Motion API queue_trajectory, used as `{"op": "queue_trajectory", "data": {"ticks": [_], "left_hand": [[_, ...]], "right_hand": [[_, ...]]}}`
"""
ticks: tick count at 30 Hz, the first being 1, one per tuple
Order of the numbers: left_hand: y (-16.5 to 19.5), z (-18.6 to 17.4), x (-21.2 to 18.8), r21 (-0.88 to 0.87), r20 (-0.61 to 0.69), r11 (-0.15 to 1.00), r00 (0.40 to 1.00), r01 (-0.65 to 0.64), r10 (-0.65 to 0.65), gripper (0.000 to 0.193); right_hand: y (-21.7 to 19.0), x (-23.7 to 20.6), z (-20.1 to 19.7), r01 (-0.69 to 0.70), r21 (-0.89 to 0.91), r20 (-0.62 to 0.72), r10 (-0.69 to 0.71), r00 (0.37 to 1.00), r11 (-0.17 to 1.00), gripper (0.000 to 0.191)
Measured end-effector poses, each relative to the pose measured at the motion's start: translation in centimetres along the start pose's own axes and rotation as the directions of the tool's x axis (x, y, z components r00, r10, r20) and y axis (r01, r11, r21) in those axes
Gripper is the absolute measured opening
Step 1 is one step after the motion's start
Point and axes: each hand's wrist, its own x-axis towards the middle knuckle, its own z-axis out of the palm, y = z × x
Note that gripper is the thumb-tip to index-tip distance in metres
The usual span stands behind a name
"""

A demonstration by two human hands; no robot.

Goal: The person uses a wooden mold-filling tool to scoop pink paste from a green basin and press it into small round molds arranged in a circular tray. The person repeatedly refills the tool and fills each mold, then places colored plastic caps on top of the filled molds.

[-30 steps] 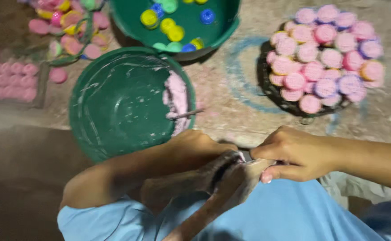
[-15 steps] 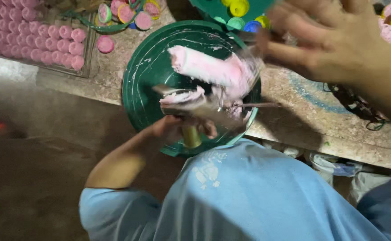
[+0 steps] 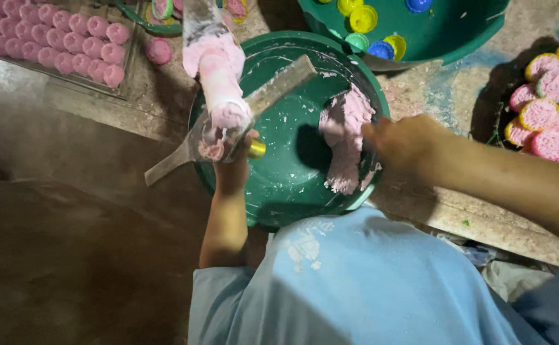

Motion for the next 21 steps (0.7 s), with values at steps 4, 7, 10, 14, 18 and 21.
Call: {"op": "queue_trajectory", "data": {"ticks": [4,7,10,14,18,21], "left_hand": [[0.0,0.5,-0.3,-0.030,0.009,0.999,1.000,0.030,-0.030,0.013],[0.4,0.6,-0.7,-0.032,-0.004,0.999,1.000,0.003,-0.003,0.009],[0.9,0.7,-1.1,0.068,0.016,0.994,0.997,-0.082,0.081,0.008],[1.5,1.1,-1.1,0.013,-0.049,1.000,0.999,-0.008,0.008,0.006],[2.1,1.7,-0.8,-0.031,-0.043,1.000,0.999,-0.002,0.001,0.005],[2.7,1.8,-0.7,0.020,-0.014,0.998,0.998,-0.055,0.055,0.006]], "right_hand": [[1.2,-1.6,-3.8,-0.174,0.006,-0.071,0.174,0.982,0.985,0.035],[0.8,-1.4,-5.1,-0.169,-0.031,-0.087,0.165,0.982,0.985,0.032],[0.4,-0.6,-5.0,-0.127,-0.079,-0.145,0.114,0.983,0.989,0.033],[0.9,-0.2,-4.4,-0.165,-0.113,-0.201,0.140,0.970,0.980,0.037],[1.5,-1.0,-4.7,-0.205,-0.099,-0.235,0.177,0.956,0.974,0.036],[1.3,-1.2,-4.9,-0.213,-0.068,-0.269,0.188,0.945,0.975,0.039]]}}
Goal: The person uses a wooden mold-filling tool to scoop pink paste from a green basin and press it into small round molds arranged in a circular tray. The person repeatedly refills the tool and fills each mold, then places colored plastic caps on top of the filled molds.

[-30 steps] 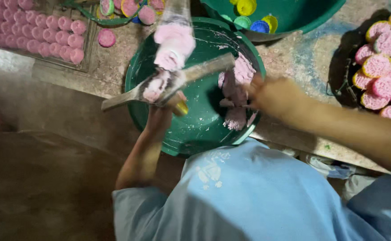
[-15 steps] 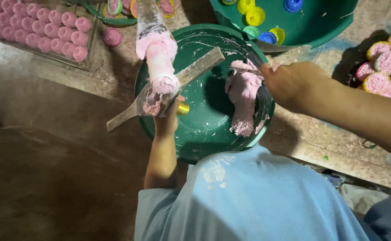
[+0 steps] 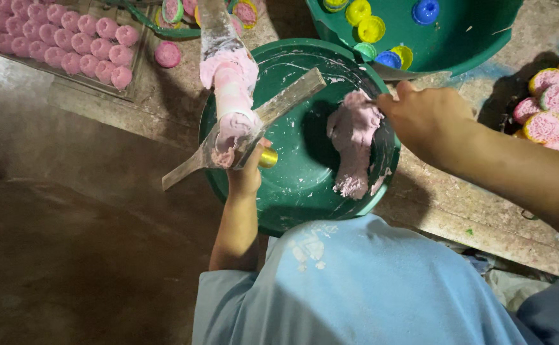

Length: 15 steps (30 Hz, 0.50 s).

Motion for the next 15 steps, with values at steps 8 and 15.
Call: {"op": "queue_trajectory", "data": {"ticks": [8,15], "left_hand": [[0.9,0.9,0.3,-0.181,-0.029,0.977,0.992,0.114,-0.121,0.005],[1.2,0.6,0.9,0.319,0.133,0.901,0.955,-0.294,0.264,0.004]], "right_hand": [[-3.1,3.3,6.6,0.028,0.002,-0.131,-0.027,0.991,1.000,0.021],[-6.4,3.1,11.1,0.095,0.007,-0.145,-0.093,0.985,0.995,0.022]]}}
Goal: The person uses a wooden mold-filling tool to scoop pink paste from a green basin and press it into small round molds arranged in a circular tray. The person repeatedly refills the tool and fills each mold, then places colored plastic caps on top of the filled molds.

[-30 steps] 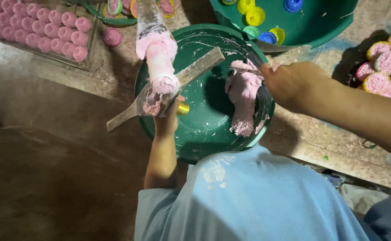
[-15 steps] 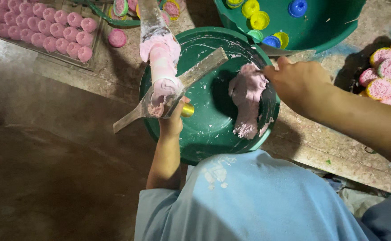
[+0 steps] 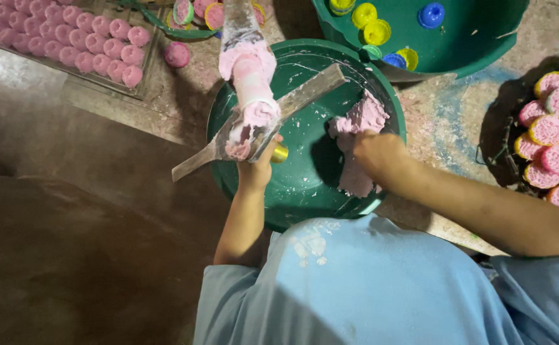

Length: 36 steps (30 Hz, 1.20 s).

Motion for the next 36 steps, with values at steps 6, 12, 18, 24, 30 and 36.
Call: {"op": "queue_trajectory", "data": {"ticks": [6,12,18,24,30,36], "left_hand": [[0.6,0.0,1.5,0.248,0.051,0.968,0.998,-0.040,0.029,0.012],[4.6,0.4,6.1,0.264,0.090,0.960,0.993,-0.097,0.076,0.029],[7.2,5.2,6.7,0.276,0.587,0.938,0.810,-0.210,0.009,0.052],[4.9,10.2,4.1,-0.144,0.713,0.971,0.701,0.190,-0.031,0.062],[4.4,7.5,5.3,-0.016,0.602,0.968,0.776,0.252,-0.192,0.036],[6.5,8.9,7.4,0.099,0.529,0.985,0.846,-0.142,0.069,0.047]], "right_hand": [[1.6,-3.7,-4.1,0.010,0.171,0.318,-0.065,0.946,0.985,0.042],[9.4,-9.9,-10.6,-0.160,0.646,0.215,0.023,0.976,0.746,0.047],[9.5,-11.1,-17.8,-0.239,0.255,0.212,0.187,0.959,0.937,0.030],[1.1,-8.9,-19.6,0.113,-0.348,-0.285,-0.220,0.933,0.931,0.028],[5.4,-15.5,-19.7,-0.032,-0.178,-0.302,-0.024,0.953,0.983,0.030],[5.7,-14.8,-19.1,-0.071,-0.202,-0.193,0.031,0.981,0.977,0.025]]}}
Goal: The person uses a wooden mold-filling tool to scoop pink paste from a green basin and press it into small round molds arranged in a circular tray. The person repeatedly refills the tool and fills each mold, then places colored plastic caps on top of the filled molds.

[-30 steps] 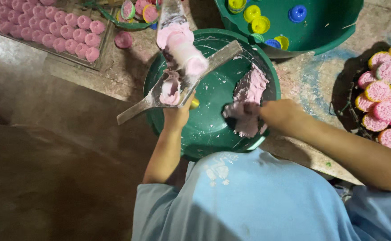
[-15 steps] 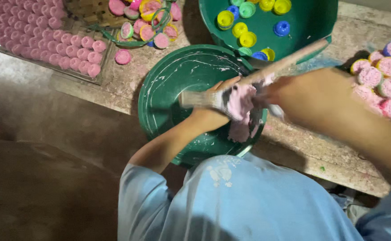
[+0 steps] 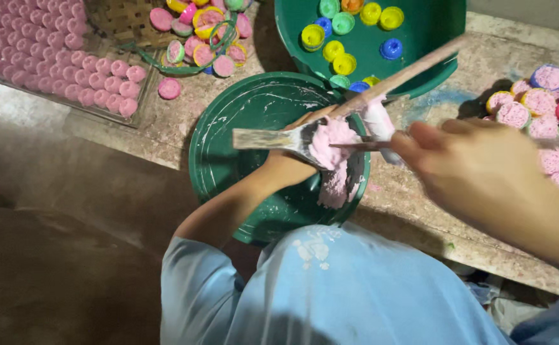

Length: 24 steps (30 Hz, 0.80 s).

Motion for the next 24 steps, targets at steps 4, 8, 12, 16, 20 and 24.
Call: {"op": "queue_trajectory", "data": {"ticks": [4,8,12,16,20,24], "left_hand": [[1.3,0.8,0.8,-0.019,0.043,0.999,0.999,0.026,-0.025,0.060],[0.5,-0.6,1.5,0.034,0.063,0.996,0.995,0.082,-0.084,0.064],[-0.5,-2.0,2.3,0.106,-0.138,0.989,0.987,0.098,-0.083,0.042],[-0.7,-2.3,2.9,0.181,-0.417,0.983,0.907,0.018,0.060,0.068],[-1.4,-3.6,4.2,0.493,-0.307,0.867,0.948,0.081,0.086,0.060],[-1.5,-3.7,4.7,0.525,-0.322,0.851,0.924,-0.006,0.205,0.064]], "right_hand": [[-3.7,4.1,-0.9,0.100,-0.202,-0.219,-0.145,0.965,0.974,0.027],[-2.1,3.1,-2.8,0.007,0.051,-0.174,0.002,0.985,0.999,0.027],[0.1,1.5,-0.9,-0.110,0.545,-0.291,0.311,0.905,0.831,0.022],[-3.9,4.4,6.4,0.097,0.825,-0.400,0.455,0.796,0.556,0.055],[-6.9,5.1,13.6,0.115,0.933,-0.269,0.449,0.852,0.340,0.062],[-4.7,4.2,15.7,0.026,0.976,-0.113,0.404,0.908,0.215,0.056]]}}
